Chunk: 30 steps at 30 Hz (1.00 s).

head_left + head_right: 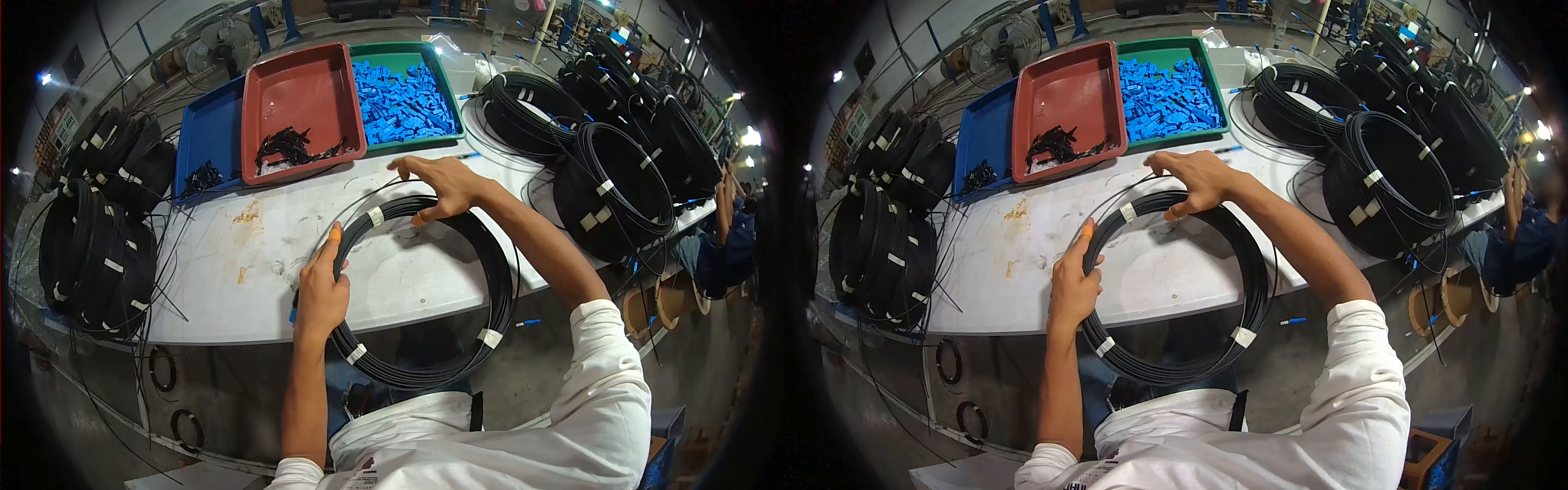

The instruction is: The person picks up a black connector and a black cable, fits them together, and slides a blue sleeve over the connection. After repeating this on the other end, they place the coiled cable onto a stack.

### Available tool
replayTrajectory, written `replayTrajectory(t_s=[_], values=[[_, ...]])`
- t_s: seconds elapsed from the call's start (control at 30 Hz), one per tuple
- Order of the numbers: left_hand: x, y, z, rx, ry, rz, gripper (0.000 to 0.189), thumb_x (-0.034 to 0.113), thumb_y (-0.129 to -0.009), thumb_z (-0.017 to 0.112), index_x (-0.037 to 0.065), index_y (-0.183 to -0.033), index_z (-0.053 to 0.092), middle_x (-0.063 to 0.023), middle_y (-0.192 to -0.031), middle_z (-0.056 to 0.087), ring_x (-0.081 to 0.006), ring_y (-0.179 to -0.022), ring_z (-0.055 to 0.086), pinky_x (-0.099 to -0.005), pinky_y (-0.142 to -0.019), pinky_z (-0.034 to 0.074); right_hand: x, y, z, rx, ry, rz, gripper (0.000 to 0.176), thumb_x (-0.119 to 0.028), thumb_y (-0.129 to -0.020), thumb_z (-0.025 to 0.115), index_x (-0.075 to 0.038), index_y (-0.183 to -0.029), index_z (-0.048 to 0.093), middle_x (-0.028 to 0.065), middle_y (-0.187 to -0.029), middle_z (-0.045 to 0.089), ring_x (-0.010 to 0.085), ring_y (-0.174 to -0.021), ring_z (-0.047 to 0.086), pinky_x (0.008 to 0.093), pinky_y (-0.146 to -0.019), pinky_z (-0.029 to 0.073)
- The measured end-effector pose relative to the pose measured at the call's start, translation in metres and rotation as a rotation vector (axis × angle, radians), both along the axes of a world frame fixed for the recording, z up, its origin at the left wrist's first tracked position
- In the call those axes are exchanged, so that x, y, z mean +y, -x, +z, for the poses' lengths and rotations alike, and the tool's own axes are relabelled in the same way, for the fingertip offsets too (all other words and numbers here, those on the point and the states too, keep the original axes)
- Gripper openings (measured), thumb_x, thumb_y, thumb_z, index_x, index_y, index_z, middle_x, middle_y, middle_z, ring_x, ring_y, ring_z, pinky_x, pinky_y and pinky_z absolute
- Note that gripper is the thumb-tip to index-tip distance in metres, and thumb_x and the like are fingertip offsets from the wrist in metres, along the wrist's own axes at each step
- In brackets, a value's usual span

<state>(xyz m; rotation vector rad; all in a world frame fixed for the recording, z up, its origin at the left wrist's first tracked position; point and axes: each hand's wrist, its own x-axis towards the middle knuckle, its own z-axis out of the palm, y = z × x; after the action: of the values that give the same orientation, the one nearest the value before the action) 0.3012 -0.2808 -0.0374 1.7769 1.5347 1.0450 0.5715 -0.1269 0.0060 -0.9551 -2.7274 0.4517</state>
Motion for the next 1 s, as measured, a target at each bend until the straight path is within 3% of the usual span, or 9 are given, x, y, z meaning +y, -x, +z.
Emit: replayTrajectory(t_s=[0.1, 0.23, 0.37, 0.43, 0.57, 0.6, 0.63, 0.7, 1.0], values=[[0.010, -0.002, -0.003, 0.255, -0.319, -0.016, 0.072, -0.017, -0.073, 0.049, 0.000, -0.143, 0.047, -0.0280, -0.121, 0.063, -0.0382, -0.095, 0.068, -0.0424, -0.085, 0.054, 0.007, 0.002, -0.012, 0.065, 0.004, 0.092, 0.059, -0.038, -0.070, 0.075, -0.008, -0.113, 0.050, 0.0165, -0.139, 0.053, 0.0397, -0.126, 0.050, 0.0480, -0.104, 0.038], [0.026, 0.002, -0.005, 0.477, -0.426, -0.061, 0.060, -0.014, -0.074, 0.052, -0.003, -0.133, 0.054, -0.0276, -0.112, 0.065, -0.0425, -0.091, 0.066, -0.0466, -0.079, 0.053, 0.008, -0.001, -0.019, -0.082, 0.016, 0.065, 0.050, -0.035, -0.074, 0.074, -0.006, -0.110, 0.054, 0.0179, -0.121, 0.058, 0.0378, -0.117, 0.052, 0.0478, -0.105, 0.032], [-0.005, -0.015, 0.044, 0.610, -0.029, 0.086, 0.052, 0.006, -0.077, 0.070, 0.000, -0.128, 0.060, -0.0232, -0.101, 0.068, -0.0395, -0.088, 0.067, -0.0467, -0.076, 0.052, -0.002, 0.001, -0.024, 0.047, 0.182, 0.003, 0.039, -0.024, -0.082, 0.071, -0.003, -0.110, 0.055, 0.0178, -0.101, 0.062, 0.0350, -0.100, 0.059, 0.0449, -0.092, 0.044], [-0.011, -0.029, 0.074, 0.712, 0.109, 0.103, 0.057, 0.018, -0.077, 0.078, 0.001, -0.129, 0.061, -0.0219, -0.098, 0.069, -0.0386, -0.092, 0.067, -0.0463, -0.080, 0.051, 0.003, 0.002, -0.034, 0.031, -0.030, 0.073, 0.038, -0.021, -0.082, 0.072, -0.001, -0.110, 0.055, 0.0195, -0.100, 0.062, 0.0358, -0.100, 0.058, 0.0446, -0.085, 0.048], [0.023, -0.037, 0.076, 0.905, -0.703, 0.092, 0.083, 0.034, -0.076, 0.080, 0.007, -0.146, 0.043, -0.0210, -0.106, 0.069, -0.0410, -0.094, 0.068, -0.0419, -0.084, 0.054, 0.000, 0.004, -0.032, 0.062, 0.011, 0.038, 0.037, -0.020, -0.083, 0.070, -0.001, -0.112, 0.055, 0.0197, -0.101, 0.060, 0.0380, -0.100, 0.058, 0.0452, -0.087, 0.047], [0.038, -0.022, 0.049, 0.936, -0.511, 0.123, 0.089, 0.027, -0.079, 0.078, 0.008, -0.152, 0.031, -0.0253, -0.132, 0.058, -0.0435, -0.115, 0.060, -0.0423, -0.098, 0.048, -0.001, 0.004, -0.030, 0.051, 0.009, 0.038, 0.039, -0.023, -0.085, 0.071, -0.002, -0.112, 0.054, 0.0200, -0.103, 0.060, 0.0374, -0.103, 0.058, 0.0450, -0.087, 0.048], [0.039, -0.011, 0.041, 0.927, -0.506, 0.117, 0.089, 0.027, -0.079, 0.078, 0.008, -0.152, 0.031, -0.0253, -0.132, 0.058, -0.0435, -0.115, 0.060, -0.0423, -0.098, 0.048, -0.003, 0.003, -0.030, 0.043, 0.016, 0.033, 0.039, -0.023, -0.085, 0.071, -0.002, -0.112, 0.054, 0.0200, -0.103, 0.060, 0.0374, -0.103, 0.058, 0.0450, -0.087, 0.048], [0.036, 0.001, 0.032, 0.424, 0.318, 0.015, 0.085, 0.018, -0.085, 0.072, 0.009, -0.155, 0.024, -0.0285, -0.145, 0.043, -0.0480, -0.125, 0.049, -0.0453, -0.104, 0.043, -0.007, 0.000, -0.028, 0.064, 0.049, -0.041, 0.040, -0.027, -0.086, 0.072, -0.003, -0.112, 0.053, 0.0203, -0.104, 0.061, 0.0370, -0.106, 0.058, 0.0444, -0.088, 0.047], [-0.005, -0.011, 0.024, 0.395, 0.142, -0.042, 0.079, -0.008, -0.091, 0.051, -0.001, -0.156, 0.008, -0.0349, -0.148, 0.036, -0.0471, -0.135, 0.040, -0.0453, -0.110, 0.035, -0.055, -0.005, -0.012, -0.095, 0.057, -0.529, 0.064, -0.045, -0.082, 0.073, -0.007, -0.128, 0.049, 0.0156, -0.106, 0.064, 0.0346, -0.095, 0.064, 0.0451, -0.073, 0.056]])
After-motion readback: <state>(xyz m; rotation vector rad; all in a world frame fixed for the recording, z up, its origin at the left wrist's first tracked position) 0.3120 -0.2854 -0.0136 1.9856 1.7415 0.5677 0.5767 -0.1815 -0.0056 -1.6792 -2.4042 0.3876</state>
